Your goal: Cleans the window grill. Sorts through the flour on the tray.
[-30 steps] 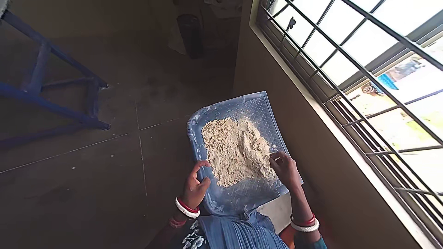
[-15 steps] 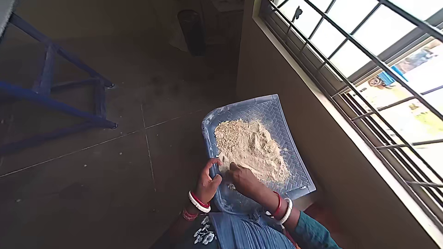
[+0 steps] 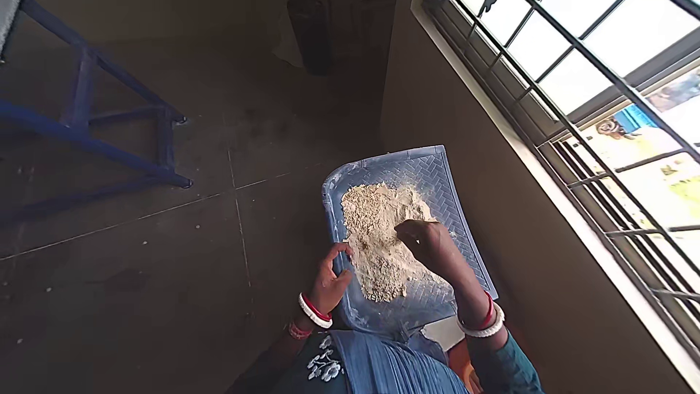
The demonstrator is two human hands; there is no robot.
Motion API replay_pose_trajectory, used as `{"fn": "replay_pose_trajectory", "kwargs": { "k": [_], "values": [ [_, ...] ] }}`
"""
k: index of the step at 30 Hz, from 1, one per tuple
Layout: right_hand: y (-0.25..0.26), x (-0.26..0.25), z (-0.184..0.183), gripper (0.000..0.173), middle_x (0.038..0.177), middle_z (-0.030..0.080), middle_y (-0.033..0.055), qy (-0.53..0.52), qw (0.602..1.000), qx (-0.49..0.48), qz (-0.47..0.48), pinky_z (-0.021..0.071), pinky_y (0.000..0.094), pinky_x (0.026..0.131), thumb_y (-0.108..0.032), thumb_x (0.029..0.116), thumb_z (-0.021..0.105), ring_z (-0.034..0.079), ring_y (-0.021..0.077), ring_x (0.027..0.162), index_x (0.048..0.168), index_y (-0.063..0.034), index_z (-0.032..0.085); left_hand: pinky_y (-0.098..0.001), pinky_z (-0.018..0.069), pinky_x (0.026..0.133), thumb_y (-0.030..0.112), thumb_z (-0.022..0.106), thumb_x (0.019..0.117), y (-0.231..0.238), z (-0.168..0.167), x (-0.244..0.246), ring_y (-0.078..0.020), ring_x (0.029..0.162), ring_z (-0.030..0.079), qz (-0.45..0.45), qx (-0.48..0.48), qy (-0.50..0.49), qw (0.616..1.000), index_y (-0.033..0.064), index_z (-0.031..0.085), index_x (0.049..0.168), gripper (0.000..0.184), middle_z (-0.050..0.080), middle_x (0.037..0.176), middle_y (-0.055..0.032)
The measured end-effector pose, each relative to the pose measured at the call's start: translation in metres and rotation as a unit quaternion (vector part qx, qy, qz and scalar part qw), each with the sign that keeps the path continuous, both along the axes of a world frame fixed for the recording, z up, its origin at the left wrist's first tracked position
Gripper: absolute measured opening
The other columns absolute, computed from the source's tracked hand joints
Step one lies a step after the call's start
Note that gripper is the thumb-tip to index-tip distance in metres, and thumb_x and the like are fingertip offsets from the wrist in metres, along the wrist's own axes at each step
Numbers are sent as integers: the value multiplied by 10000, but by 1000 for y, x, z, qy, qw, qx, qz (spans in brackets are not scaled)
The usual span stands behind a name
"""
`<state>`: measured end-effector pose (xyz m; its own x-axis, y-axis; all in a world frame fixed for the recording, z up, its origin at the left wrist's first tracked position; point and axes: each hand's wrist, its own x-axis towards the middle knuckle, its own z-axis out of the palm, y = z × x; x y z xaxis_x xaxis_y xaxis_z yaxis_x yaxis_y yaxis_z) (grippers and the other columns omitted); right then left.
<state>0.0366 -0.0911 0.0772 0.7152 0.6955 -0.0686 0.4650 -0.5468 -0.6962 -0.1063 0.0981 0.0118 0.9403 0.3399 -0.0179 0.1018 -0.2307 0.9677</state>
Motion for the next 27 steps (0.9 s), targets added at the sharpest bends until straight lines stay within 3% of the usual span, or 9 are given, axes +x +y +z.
{"fn": "replay_pose_trajectory", "kwargs": {
  "k": [2, 6, 8, 10, 13, 16, 20, 24, 27],
  "values": [
    [-2, 1, -5, 232, 925, 757, 202, -11, 1000, 15, -7, 554, 531, 799, -59, 1008, 546, 744, 345, 857, 1022, 49, 751, -181, 476, 874, -46, 535, 701, -1, 0, -1, -36, 1018, 592, 3, 1, 2, 1000, -159, 571, 1081, 398, 629, 1106, -168],
    [-5, 1, -12, 249, 976, 774, 187, -10, 998, 33, -45, 573, 505, 845, -42, 1016, 532, 761, 324, 903, 1077, 38, 759, -206, 484, 876, -41, 537, 697, -2, 1, 0, -58, 1017, 602, 2, 11, 8, 1000, -148, 579, 1088, 407, 637, 1109, -176],
    [-6, 4, -17, 268, 1010, 768, 198, 21, 999, -9, -29, 557, 542, 868, -44, 1028, 506, 753, 352, 935, 1151, 37, 730, -205, 483, 880, -39, 536, 694, -3, -1, 1, -56, 1024, 600, 1, 11, 4, 1000, -144, 579, 1083, 405, 637, 1107, -170],
    [-5, 7, -20, 305, 989, 741, 207, 71, 995, -72, -9, 530, 561, 847, -58, 1046, 488, 720, 377, 902, 1292, 26, 648, -206, 485, 885, -43, 538, 694, -4, -1, 1, -59, 1026, 600, -2, 12, 0, 1000, -141, 581, 1078, 398, 638, 1104, -168],
    [-10, 8, -16, 415, 894, 730, 179, 73, 994, -70, -32, 540, 525, 765, -72, 1033, 530, 704, 348, 778, 1437, 16, 516, -208, 480, 896, -43, 538, 697, -5, -2, 4, -59, 1033, 599, -3, 20, -1, 1000, -142, 585, 1074, 392, 642, 1109, -169],
    [-11, 14, -18, 590, 982, 730, 196, 115, 983, -142, -22, 541, 546, 866, -59, 1032, 512, 717, 373, 899, 1588, -9, 323, -231, 482, 898, -48, 533, 697, -7, -1, 5, -89, 1038, 600, -3, 22, 7, 1000, -146, 582, 1081, 400, 639, 1113, -192],
    [2, 27, -42, 597, 1093, 692, 270, 160, 958, -237, 26, 508, 599, 945, -99, 1046, 544, 688, 448, 1029, 1592, -40, 311, -252, 495, 874, -44, 534, 689, -10, -1, 8, -120, 1018, 612, -9, 22, 11, 1000, -141, 585, 1076, 402, 638, 1090, -200],
    [23, 29, -53, 550, 1112, 683, 287, 134, 957, -258, 5, 502, 626, 917, -107, 1041, 535, 669, 490, 1055, 1563, -77, 365, -267, 490, 902, -46, 532, 690, -14, -3, 12, -140, 1045, 612, -17, 28, 2, 999, -137, 594, 1073, 398, 641, 1104, -207],
    [28, 32, -56, 572, 1108, 684, 277, 128, 956, -264, -3, 512, 619, 898, -90, 1030, 515, 674, 481, 1051, 1573, -94, 336, -273, 489, 900, -56, 531, 697, -16, -2, 15, -147, 1044, 610, -21, 28, 8, 999, -144, 593, 1074, 392, 639, 1107, -214]
  ]
}}
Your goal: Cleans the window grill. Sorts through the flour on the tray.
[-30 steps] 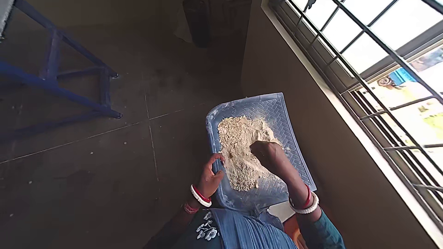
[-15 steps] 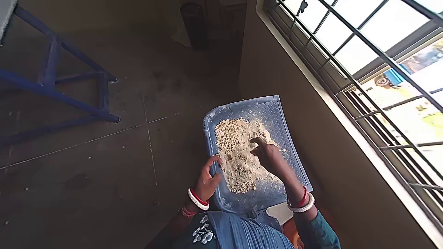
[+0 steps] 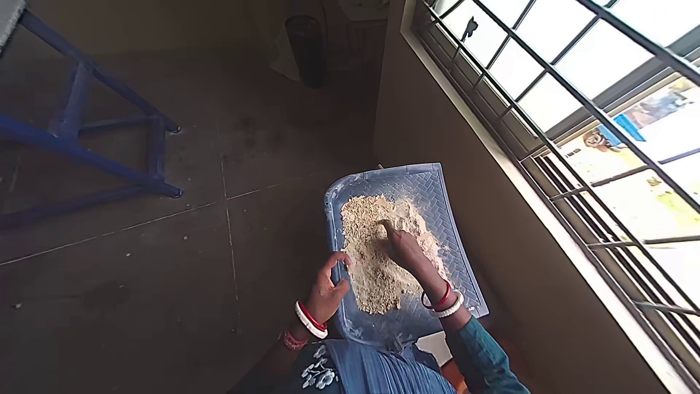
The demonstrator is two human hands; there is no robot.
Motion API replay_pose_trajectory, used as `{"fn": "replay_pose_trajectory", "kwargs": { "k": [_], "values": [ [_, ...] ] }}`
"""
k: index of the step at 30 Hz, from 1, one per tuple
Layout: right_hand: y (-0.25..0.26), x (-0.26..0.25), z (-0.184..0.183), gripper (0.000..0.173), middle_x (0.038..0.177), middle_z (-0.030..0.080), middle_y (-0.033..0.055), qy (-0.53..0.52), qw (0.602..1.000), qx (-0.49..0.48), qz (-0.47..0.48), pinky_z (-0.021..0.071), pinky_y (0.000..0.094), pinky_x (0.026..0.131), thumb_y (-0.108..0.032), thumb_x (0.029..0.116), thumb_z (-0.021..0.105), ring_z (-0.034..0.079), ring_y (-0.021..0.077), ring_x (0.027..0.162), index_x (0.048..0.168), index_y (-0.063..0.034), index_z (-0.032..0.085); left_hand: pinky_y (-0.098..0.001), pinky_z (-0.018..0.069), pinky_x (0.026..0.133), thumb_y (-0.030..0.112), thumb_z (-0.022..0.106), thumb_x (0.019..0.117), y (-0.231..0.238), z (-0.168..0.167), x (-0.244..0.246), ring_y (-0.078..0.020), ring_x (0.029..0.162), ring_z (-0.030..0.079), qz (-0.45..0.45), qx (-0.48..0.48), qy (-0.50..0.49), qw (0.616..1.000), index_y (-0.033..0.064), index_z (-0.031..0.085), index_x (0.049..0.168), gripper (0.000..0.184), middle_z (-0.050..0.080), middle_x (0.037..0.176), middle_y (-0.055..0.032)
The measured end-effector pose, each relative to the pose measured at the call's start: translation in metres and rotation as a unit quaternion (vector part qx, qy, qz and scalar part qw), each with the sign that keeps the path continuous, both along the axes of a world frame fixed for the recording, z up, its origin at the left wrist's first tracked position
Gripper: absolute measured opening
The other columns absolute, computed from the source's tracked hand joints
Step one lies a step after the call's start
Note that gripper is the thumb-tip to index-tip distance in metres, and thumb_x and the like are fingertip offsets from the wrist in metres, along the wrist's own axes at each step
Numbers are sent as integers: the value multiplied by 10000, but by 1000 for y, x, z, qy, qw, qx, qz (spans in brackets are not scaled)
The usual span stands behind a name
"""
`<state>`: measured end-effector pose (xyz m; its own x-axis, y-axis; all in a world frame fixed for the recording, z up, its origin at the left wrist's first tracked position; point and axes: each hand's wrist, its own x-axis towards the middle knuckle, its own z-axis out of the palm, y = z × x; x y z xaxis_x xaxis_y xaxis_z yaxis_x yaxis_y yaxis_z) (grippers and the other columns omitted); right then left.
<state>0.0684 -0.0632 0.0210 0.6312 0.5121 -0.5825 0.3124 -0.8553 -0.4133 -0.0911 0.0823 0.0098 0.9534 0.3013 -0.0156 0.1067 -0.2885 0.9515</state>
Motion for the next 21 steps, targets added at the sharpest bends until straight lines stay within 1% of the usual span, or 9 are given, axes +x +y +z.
{"fn": "replay_pose_trajectory", "kwargs": {
  "k": [2, 3, 6, 10, 12, 15, 17, 19, 21],
  "values": [
    [1, 3, -1, 570, 1115, 687, 282, 1, 1000, 3, 1, 507, 628, 902, -89, 1035, 512, 673, 487, 1059, 1579, -104, 342, -266, 488, 902, -52, 532, 697, 0, 0, 2, -140, 1046, 608, 0, 0, 3, 1000, -141, 592, 1079, 397, 638, 1106, -209],
    [1, 4, -2, 533, 1108, 688, 282, -1, 1000, 5, 4, 506, 631, 897, -84, 1037, 503, 673, 490, 1055, 1555, -100, 377, -269, 488, 905, -50, 535, 694, 0, -1, 2, -141, 1048, 608, 0, -1, 2, 1000, -140, 593, 1079, 399, 640, 1105, -208],
    [-1, 6, -8, 335, 1072, 697, 277, -14, 999, 34, 3, 506, 629, 881, -119, 1059, 472, 681, 481, 1039, 1373, -34, 550, -274, 490, 899, -46, 538, 685, -1, -3, 5, -148, 1044, 611, -2, 3, 3, 1000, -133, 596, 1069, 398, 642, 1099, -202],
    [-19, 11, -15, 273, 959, 710, 233, -32, 988, 136, -63, 528, 573, 843, -161, 1068, 494, 710, 399, 907, 1156, 43, 651, -280, 488, 905, -43, 540, 686, 0, -2, 10, -149, 1050, 608, -1, 3, 10, 1000, -127, 597, 1064, 391, 639, 1101, -204],
    [-29, 13, -14, 264, 946, 723, 193, -25, 983, 156, -94, 560, 514, 837, -156, 1071, 499, 726, 328, 856, 1119, 50, 657, -269, 485, 900, -41, 541, 688, 1, -2, 11, -136, 1043, 603, 1, 2, 9, 1000, -126, 597, 1061, 386, 636, 1092, -194],
    [-43, 11, -20, 245, 926, 726, 171, -10, 978, 167, -127, 565, 477, 828, -145, 1062, 508, 728, 284, 832, 1083, 45, 661, -260, 483, 897, -42, 542, 687, 1, -2, 13, -126, 1043, 600, 1, 0, 15, 1000, -129, 595, 1067, 393, 632, 1095, -190],
    [-54, 8, -26, 231, 918, 737, 150, -2, 969, 189, -160, 594, 424, 809, -129, 1056, 517, 740, 238, 807, 1079, 44, 668, -246, 480, 895, -42, 539, 690, 2, -2, 14, -111, 1040, 595, 2, -2, 19, 1000, -128, 591, 1069, 392, 629, 1095, -181],
    [-65, 4, -29, 206, 881, 730, 117, 19, 962, 204, -181, 589, 354, 720, -111, 1054, 526, 711, 172, 707, 1076, 44, 661, -244, 483, 879, -52, 537, 692, 1, -1, 16, -109, 1024, 596, 4, -3, 21, 1000, -135, 587, 1072, 392, 626, 1087, -185],
    [-75, 0, -33, 176, 822, 699, 79, 44, 956, 214, -194, 551, 296, 622, -87, 1050, 524, 642, 112, 603, 1075, 42, 641, -260, 487, 875, -53, 540, 688, 0, 0, 17, -124, 1022, 602, 5, -3, 21, 1000, -139, 586, 1068, 392, 627, 1091, -195]
  ]
}}
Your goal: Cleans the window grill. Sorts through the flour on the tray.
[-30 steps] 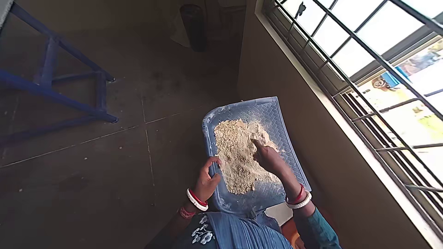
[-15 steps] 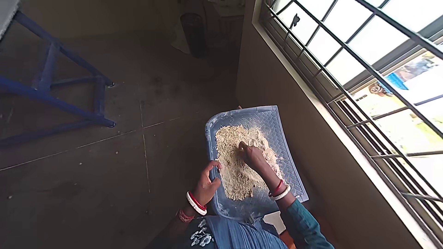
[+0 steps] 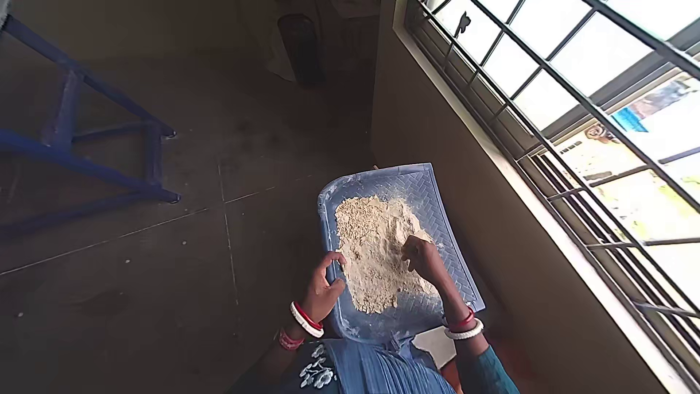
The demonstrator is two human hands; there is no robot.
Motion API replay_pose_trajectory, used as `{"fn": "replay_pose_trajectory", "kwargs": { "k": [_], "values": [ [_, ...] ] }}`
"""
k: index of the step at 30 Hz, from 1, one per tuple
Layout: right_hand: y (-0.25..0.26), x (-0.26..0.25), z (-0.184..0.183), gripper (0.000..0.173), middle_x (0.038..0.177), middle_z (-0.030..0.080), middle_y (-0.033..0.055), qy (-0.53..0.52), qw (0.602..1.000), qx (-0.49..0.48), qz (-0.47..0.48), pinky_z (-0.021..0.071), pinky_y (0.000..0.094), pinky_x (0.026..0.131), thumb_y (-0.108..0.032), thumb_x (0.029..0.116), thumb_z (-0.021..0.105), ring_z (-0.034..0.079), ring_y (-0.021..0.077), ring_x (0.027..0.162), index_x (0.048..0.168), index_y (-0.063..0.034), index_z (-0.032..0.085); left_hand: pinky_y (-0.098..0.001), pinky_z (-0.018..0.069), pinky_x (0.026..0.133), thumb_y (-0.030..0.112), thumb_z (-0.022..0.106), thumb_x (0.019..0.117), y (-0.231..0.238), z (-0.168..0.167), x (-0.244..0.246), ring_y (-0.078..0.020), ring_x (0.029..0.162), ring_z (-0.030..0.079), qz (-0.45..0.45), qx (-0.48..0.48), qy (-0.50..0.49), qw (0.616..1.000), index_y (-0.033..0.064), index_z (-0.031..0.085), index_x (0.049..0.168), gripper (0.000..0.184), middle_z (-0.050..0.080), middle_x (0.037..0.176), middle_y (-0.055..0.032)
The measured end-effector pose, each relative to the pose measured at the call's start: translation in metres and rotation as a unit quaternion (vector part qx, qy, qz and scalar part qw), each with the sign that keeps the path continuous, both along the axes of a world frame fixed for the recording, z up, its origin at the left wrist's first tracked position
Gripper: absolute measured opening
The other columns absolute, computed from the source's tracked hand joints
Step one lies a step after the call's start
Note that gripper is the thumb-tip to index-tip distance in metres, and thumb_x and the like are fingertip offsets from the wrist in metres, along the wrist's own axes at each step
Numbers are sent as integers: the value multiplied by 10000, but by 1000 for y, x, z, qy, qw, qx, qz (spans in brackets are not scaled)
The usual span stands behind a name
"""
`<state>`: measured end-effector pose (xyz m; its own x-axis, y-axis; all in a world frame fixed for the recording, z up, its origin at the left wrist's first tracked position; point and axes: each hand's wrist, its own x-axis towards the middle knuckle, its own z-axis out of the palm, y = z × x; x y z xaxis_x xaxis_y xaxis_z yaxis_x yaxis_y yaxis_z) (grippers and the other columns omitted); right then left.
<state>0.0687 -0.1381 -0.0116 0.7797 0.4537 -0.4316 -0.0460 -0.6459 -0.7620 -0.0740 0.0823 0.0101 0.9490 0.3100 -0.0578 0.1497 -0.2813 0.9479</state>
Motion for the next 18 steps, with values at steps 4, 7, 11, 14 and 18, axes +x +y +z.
{"fn": "replay_pose_trajectory", "kwargs": {
  "k": [4, 7, 11, 14, 18],
  "values": [
    [-30, -1, -6, 126, 713, 680, 14, -32, 985, 125, -115, 557, 232, 551, -59, 1022, 534, 639, 55, 547, 992, 35, 613, -225, 484, 872, -42, 543, 684, -1, -1, 2, -80, 1011, 597, 2, 2, 2, 1000, -128, 588, 1062, 390, 628, 1085, -169],
    [-53, 0, -15, 119, 665, 683, -41, 1, 946, 254, -202, 573, 215, 522, 8, 1004, 509, 651, 48, 517, 911, -46, 562, -194, 478, 875, -24, 550, 679, 0, -4, 1, -42, 1005, 594, 2, 14, -6, 1000, -122, 591, 1057, 393, 631, 1077, -142],
    [-85, -3, -19, 198, 678, 714, -31, 41, 888, 367, -275, 564, 196, 502, 37, 1021, 461, 664, 53, 522, 907, -97, 552, -164, 466, 878, -13, 552, 666, 0, -6, 2, -9, 1008, 583, 12, 23, -22, 999, -134, 587, 1047, 401, 629, 1063, -133],
    [-101, -9, -19, 220, 694, 715, -37, 41, 856, 435, -276, 565, 188, 520, 12, 1028, 419, 665, 46, 539, 923, -126, 555, -174, 464, 894, -15, 550, 667, -1, -3, 2, -16, 1026, 579, 16, 24, -13, 1000, -133, 583, 1048, 400, 626, 1082, -139],
    [-84, -13, -27, 331, 548, 601, -106, 17, 850, 424, -313, 443, 146, 433, -44, 936, 332, 537, -16, 437, 727, -208, 530, -168, 472, 879, -12, 554, 669, -2, -4, 3, -8, 1015, 585, 19, 30, -11, 999, -131, 580, 1050, 399, 628, 1081, -140]
  ]
}}
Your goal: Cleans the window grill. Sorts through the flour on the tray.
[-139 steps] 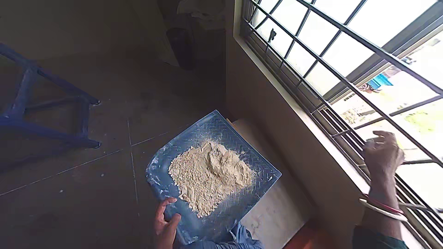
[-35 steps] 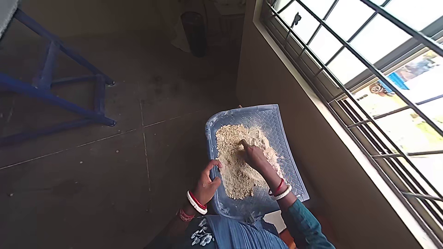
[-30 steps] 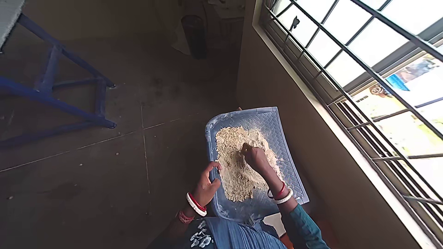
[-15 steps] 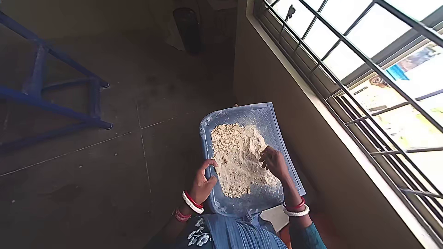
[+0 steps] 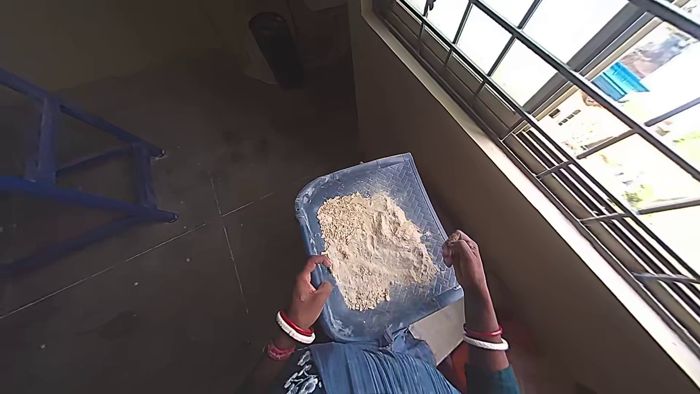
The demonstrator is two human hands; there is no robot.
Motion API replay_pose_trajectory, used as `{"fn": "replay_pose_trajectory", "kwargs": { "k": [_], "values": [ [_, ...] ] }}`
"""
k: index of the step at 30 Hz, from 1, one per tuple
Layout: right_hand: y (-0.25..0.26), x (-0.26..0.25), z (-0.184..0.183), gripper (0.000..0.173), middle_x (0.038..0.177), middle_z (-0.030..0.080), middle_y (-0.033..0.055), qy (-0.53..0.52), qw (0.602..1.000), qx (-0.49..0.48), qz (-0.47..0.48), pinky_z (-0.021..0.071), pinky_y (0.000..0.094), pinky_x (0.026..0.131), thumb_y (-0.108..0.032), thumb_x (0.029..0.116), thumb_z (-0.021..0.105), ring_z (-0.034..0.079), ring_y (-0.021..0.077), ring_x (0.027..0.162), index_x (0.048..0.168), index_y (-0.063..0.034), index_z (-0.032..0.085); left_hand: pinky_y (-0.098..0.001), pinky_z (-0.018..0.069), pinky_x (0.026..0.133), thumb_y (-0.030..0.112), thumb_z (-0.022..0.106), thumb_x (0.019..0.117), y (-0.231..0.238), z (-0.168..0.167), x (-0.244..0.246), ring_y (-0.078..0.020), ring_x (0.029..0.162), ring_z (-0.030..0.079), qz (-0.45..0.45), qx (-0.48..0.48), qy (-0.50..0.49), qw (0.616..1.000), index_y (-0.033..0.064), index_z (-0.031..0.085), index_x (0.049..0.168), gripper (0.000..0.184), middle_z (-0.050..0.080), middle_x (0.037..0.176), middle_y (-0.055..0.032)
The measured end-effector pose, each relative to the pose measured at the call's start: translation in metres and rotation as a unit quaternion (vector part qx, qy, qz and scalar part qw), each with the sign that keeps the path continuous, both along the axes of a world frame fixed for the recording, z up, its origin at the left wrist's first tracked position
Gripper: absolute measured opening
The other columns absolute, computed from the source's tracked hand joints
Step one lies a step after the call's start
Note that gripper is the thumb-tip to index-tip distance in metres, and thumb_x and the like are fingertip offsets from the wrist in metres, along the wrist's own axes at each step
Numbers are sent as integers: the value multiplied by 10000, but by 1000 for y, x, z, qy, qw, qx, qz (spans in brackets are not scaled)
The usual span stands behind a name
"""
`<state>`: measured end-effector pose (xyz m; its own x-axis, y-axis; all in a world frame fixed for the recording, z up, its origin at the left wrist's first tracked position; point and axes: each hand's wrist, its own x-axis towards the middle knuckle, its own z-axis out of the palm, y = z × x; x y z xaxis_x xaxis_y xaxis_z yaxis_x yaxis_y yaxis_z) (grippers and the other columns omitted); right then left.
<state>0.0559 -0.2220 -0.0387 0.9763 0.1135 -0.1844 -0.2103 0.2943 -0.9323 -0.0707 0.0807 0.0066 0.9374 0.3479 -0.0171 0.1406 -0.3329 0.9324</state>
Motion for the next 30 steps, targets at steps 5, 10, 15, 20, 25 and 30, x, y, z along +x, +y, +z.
{"fn": "replay_pose_trajectory", "kwargs": {
  "k": [5, 10, 15, 20, 25, 30],
  "values": [
    [57, 1, -14, 257, 516, 427, -122, 16, 962, -261, 82, 383, 232, 458, -69, 807, 591, 422, 8, 437, 647, -189, 430, -203, 474, 889, -7, 557, 666, -3, 2, 3, -52, 1023, 591, -14, 10, 16, 1000, -130, 583, 1054, 408, 631, 1087, -159],
    [95, 4, 9, 134, 760, 610, 144, -19, 834, -506, 219, 477, 515, 682, -107, 876, 660, 627, 313, 739, 891, 14, 604, -214, 479, 892, -19, 543, 669, -2, 3, 3, -74, 1030, 597, -25, 18, 5, 1000, -146, 581, 1050, 404, 632, 1085, -182],
    [105, 3, 19, 442, 1016, 714, 198, 8, 770, -565, 297, 541, 560, 820, -126, 949, 596, 716, 385, 956, 1363, -10, 495, -220, 476, 872, -34, 541, 663, -3, 7, 2, -96, 1012, 593, -22, 18, 12, 1000, -143, 587, 1041, 396, 625, 1072, -189],
    [114, 1, 24, 554, 1091, 708, 229, -11, 741, -586, 326, 536, 588, 834, -263, 977, 634, 706, 422, 998, 1456, -39, 469, -227, 478, 879, -34, 541, 666, 0, 4, 0, -91, 1010, 596, -27, 12, 6, 1000, -145, 588, 1037, 390, 632, 1064, -185],
    [108, -4, 21, 254, 1032, 703, 263, -46, 768, -558, 313, 524, 601, 842, -85, 1021, 502, 699, 448, 1002, 1211, 37, 618, -240, 481, 880, -35, 543, 670, 2, 5, -2, -110, 1010, 602, -28, 12, 6, 1000, -149, 586, 1039, 389, 634, 1069, -193],
    [95, -21, 27, 201, 897, 694, 221, -92, 817, -487, 296, 543, 546, 781, -68, 1031, 498, 710, 382, 848, 1096, 66, 633, -229, 483, 863, -36, 541, 673, 4, 4, -7, -89, 997, 602, -19, 5, 5, 1000, -145, 581, 1044, 389, 635, 1066, -185]
  ]
}}
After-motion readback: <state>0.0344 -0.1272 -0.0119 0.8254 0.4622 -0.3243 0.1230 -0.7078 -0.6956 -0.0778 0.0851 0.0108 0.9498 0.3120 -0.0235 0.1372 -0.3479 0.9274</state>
